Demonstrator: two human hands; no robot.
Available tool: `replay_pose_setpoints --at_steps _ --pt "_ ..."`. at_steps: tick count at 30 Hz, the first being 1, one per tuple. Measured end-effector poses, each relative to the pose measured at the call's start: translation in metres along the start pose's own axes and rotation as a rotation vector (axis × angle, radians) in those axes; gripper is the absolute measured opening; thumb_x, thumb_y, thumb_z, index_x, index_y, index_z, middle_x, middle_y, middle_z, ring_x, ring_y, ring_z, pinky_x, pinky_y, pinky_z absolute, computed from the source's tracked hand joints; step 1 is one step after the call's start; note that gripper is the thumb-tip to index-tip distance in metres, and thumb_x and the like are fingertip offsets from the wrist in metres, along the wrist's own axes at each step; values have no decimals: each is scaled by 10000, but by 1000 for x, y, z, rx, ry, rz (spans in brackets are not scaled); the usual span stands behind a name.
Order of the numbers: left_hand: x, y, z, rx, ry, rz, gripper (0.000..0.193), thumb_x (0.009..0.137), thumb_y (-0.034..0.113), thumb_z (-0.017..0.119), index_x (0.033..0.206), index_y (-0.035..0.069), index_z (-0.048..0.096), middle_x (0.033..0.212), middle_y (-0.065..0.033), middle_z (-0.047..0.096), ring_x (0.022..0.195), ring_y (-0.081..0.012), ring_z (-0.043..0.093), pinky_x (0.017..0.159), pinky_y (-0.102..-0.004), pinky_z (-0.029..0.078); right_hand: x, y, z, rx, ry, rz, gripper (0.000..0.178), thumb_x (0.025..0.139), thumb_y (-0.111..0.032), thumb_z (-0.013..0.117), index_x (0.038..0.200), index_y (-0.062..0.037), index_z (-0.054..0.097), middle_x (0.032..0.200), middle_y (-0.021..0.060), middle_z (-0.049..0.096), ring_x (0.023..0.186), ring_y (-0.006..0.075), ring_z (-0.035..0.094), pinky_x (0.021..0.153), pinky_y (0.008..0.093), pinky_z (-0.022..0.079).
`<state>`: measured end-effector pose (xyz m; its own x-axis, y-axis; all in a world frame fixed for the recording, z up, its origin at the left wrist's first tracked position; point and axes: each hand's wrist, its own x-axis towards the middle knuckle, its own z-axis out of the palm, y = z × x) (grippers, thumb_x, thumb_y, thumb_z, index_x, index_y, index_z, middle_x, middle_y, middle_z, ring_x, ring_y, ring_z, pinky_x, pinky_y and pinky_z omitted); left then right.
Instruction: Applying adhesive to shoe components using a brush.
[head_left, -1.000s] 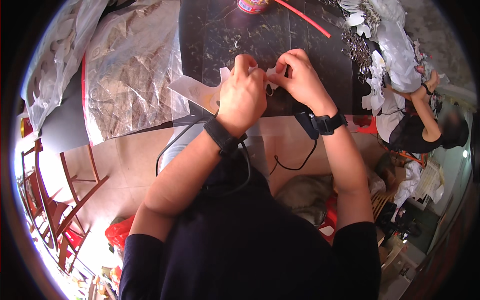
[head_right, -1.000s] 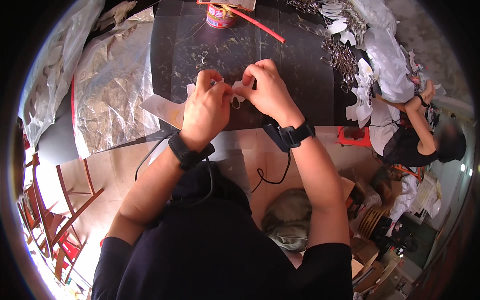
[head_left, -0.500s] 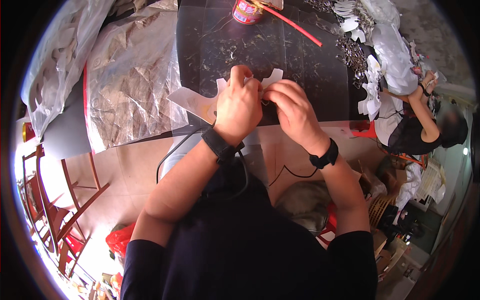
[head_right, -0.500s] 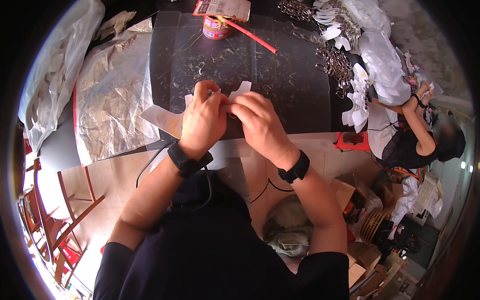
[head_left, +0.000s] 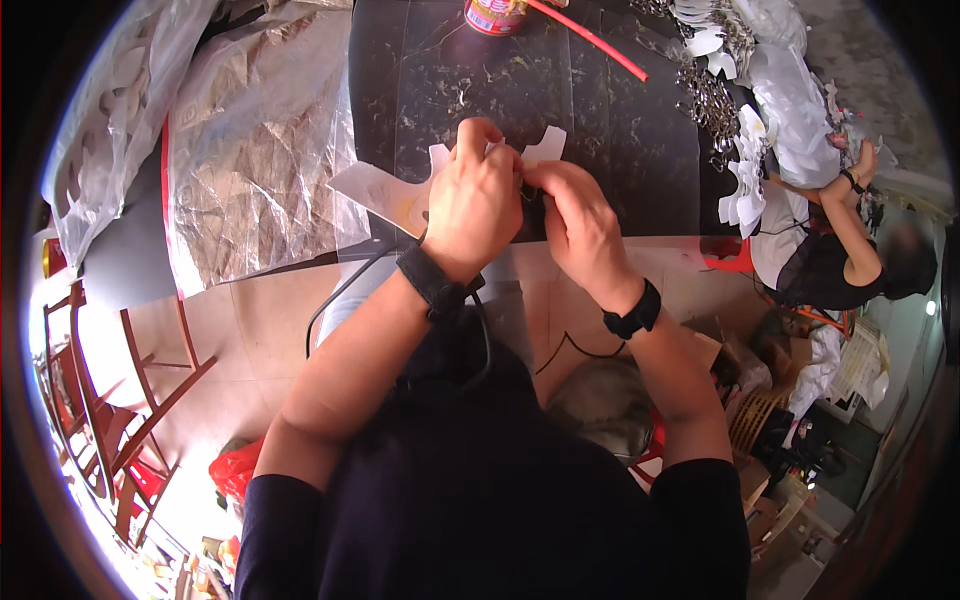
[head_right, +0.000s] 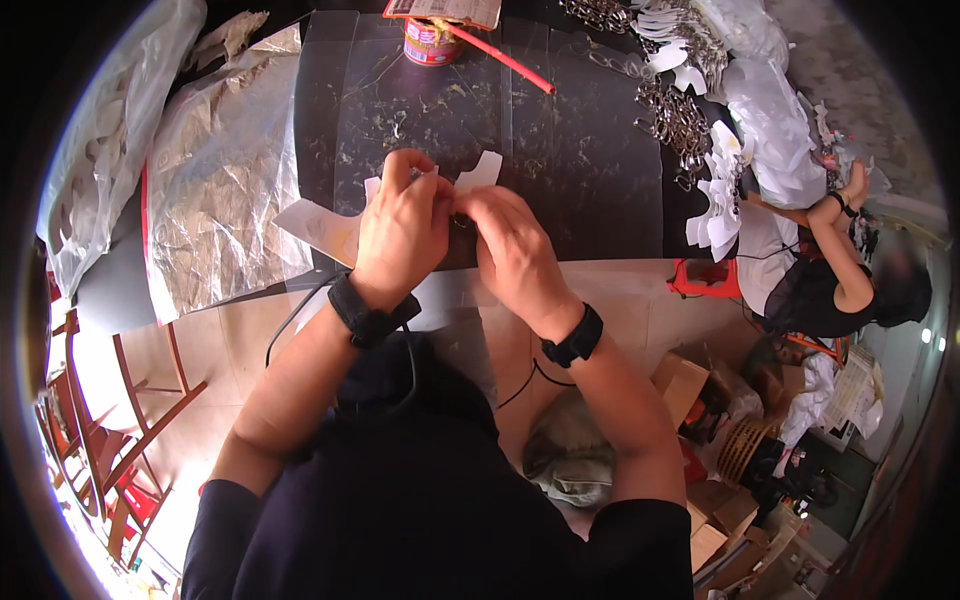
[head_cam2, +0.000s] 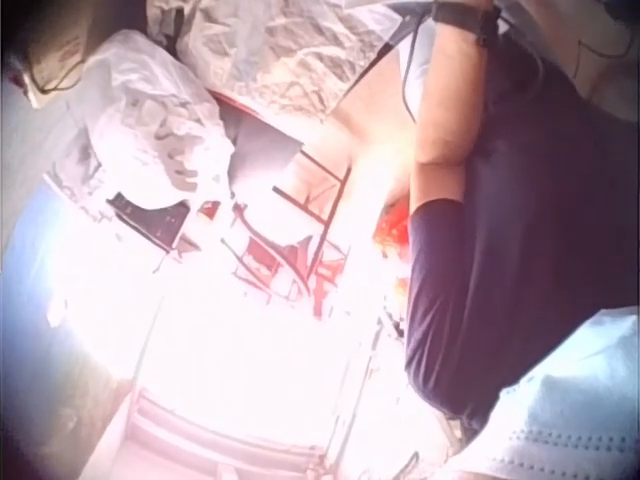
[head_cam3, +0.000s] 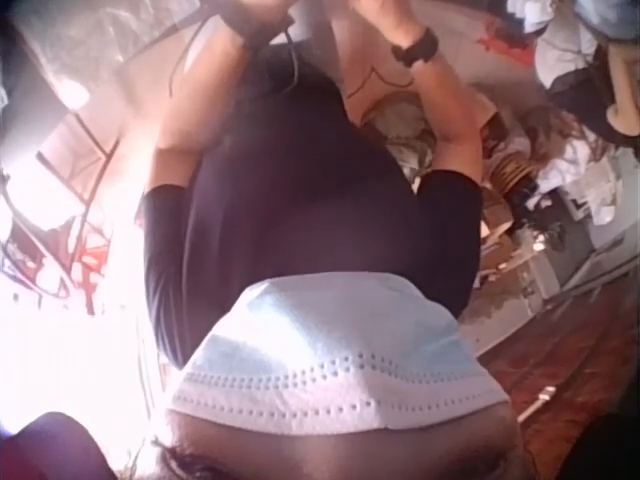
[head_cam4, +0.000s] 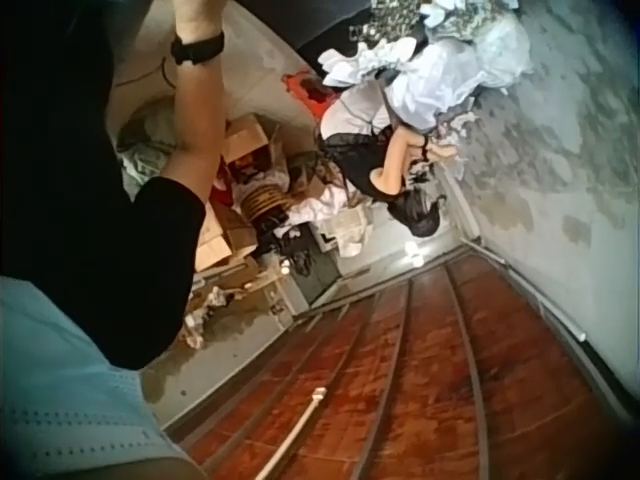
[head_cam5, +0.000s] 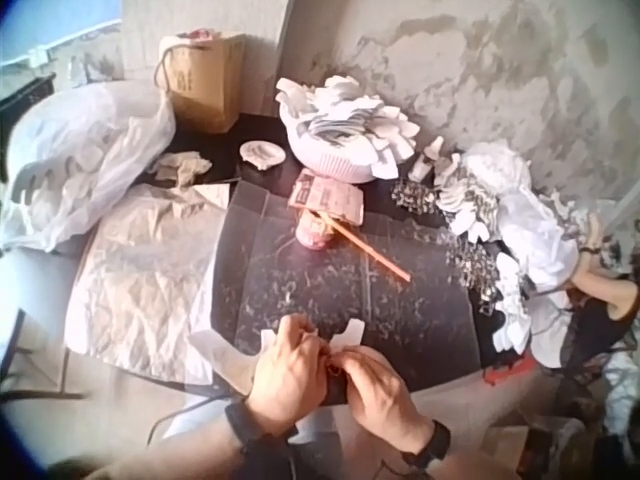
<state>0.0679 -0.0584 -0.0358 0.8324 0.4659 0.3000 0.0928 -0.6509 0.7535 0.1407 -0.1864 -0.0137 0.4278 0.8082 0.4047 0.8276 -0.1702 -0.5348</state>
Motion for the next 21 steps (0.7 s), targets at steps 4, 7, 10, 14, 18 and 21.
replay_pose_setpoints --at_steps 4,7,10,14,18,21 --pt "1 0 1 2 6 17 63 743 22 593 798 36 621 1038 -129 505 845 -327 573 714 -399 482 3 10 -4 20 -26 -33 404 673 172 477 1020 -14 571 981 122 601 972 316 565 838 389 482" --pt "1 1 0 18 -3 11 69 739 10 588 806 21 599 1037 -131 502 851 -331 572 713 -403 482 0 8 -3 15 -30 -19 424 660 177 481 1022 -19 579 999 114 597 974 313 564 840 388 483" --pt "0 -1 1 17 32 30 110 732 2 587 840 6 562 1039 -135 497 857 -335 571 708 -407 483 -2 6 -1 -17 -34 -37 477 646 187 483 1073 -12 560 1009 126 587 982 309 561 838 386 485" --pt "-2 -1 2 -1 -1 5 181 727 -1 587 895 0 521 1036 -147 492 861 -347 567 705 -410 483 -2 4 -1 -39 -60 -41 483 674 152 496 1136 13 521 1010 147 577 978 311 556 840 387 479" --pt "0 1 0 2 9 20 233 733 0 581 949 5 495 1030 -161 488 864 -366 559 711 -412 482 5 -4 -7 -238 -157 -162 468 725 34 518 1191 44 479 1027 141 566 981 281 546 853 369 458" --pt "0 4 -3 4 -6 14 246 741 3 574 972 2 491 1043 -168 481 872 -374 555 721 -412 482 6 -9 -6 -386 -196 -237 459 741 -34 528 1188 59 477 1041 133 551 980 260 536 861 356 448"
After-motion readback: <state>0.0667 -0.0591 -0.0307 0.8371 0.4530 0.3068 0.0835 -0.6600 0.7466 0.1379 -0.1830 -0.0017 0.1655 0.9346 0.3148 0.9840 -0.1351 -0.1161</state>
